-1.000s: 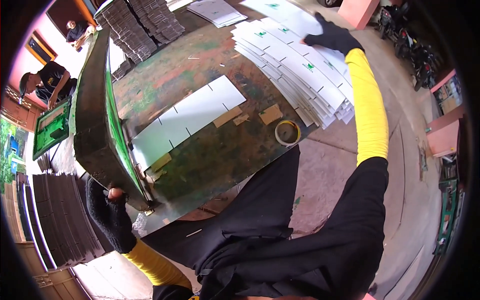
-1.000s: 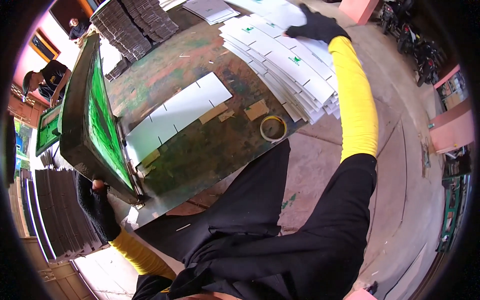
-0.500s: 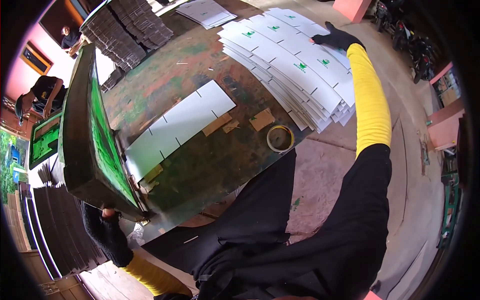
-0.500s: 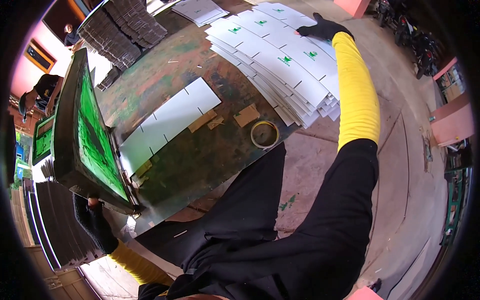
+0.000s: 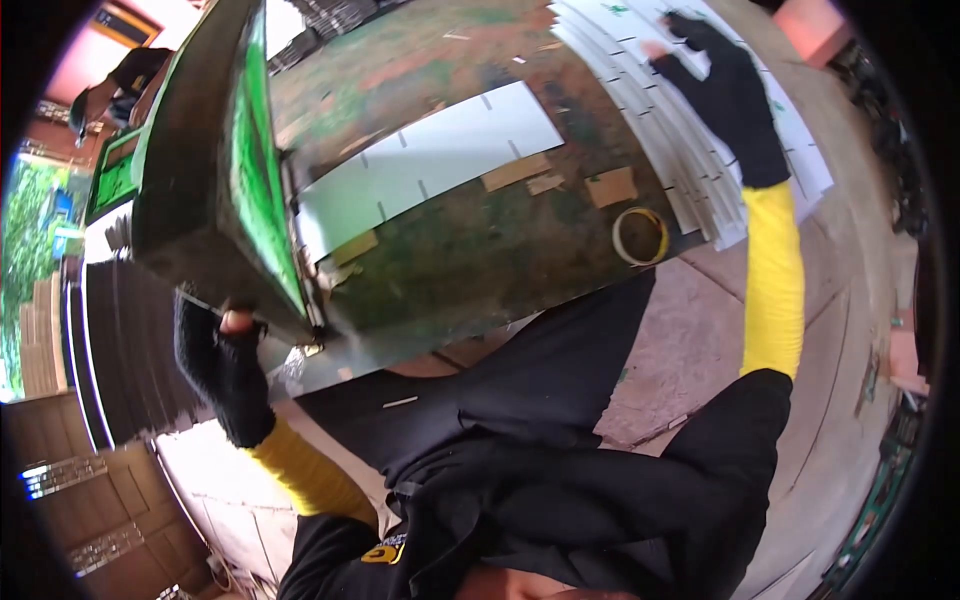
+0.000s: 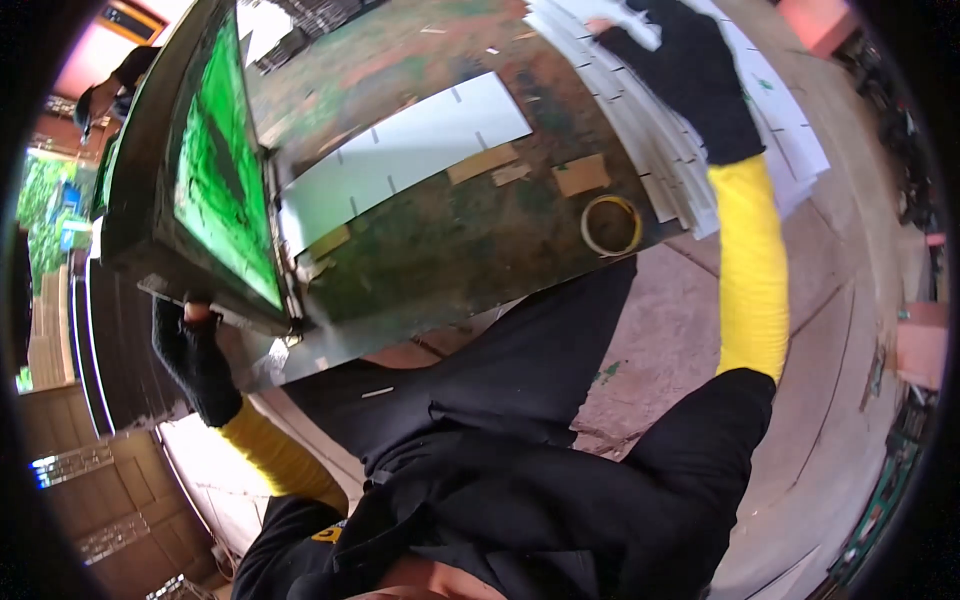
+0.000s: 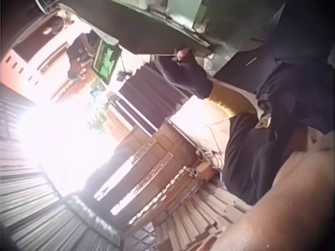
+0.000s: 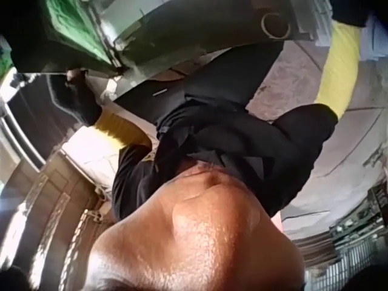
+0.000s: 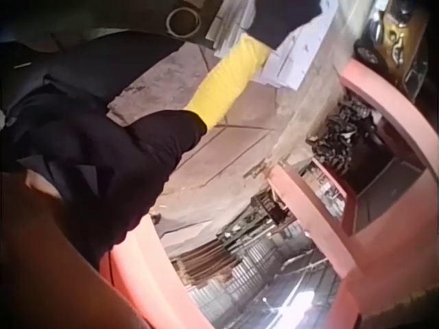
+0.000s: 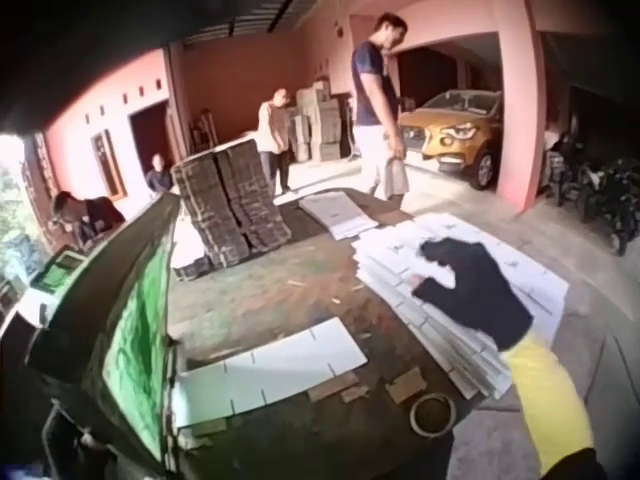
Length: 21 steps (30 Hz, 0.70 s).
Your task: Perform manual silk screen printing on stacks of paper sheets.
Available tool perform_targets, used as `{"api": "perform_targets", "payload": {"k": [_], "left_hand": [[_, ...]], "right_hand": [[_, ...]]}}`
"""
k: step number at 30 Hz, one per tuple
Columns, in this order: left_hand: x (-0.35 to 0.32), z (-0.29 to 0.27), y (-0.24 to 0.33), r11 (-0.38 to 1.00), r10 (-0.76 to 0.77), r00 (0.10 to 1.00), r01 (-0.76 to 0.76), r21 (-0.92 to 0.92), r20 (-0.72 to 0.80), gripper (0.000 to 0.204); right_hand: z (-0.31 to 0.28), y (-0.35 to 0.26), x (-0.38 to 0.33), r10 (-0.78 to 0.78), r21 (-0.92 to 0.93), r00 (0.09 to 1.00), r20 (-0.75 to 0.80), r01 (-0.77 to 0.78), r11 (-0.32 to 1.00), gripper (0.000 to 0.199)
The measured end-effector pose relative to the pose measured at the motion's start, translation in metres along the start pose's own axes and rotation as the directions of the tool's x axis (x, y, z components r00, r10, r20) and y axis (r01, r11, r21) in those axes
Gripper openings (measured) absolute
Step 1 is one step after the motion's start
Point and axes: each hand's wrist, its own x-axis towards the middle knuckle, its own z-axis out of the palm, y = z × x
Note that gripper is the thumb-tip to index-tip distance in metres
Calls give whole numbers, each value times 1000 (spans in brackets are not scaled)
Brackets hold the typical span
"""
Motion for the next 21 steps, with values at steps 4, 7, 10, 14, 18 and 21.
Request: {"api": "perform_targets", "payload": {"k": [4,7,10,14,18,21], "left_hand": [[1,4,9,1000,4,1000,-4,-12,-6,51],[3,6,9,998,23,1000,-22,-55,19,55],[4,0,11,997,18,1000,-16,-76,22,59],[-1,-9,8,997,19,1000,-18,-70,9,62],[1,-11,0,996,-4,1000,4,-86,0,64],[0,-11,1,995,12,1000,-15,-96,-28,66]], "right_hand": [[94,-54,-32,-150,153,982,117,131,979,50],[157,-62,-51,-66,245,987,145,29,969,54],[202,-59,-59,-12,-157,990,144,35,987,55],[209,-67,-64,124,-20,962,243,-123,992,57],[226,-45,-80,4,-118,995,101,8,993,55],[223,-57,-72,32,-68,987,155,-21,997,52]]}}
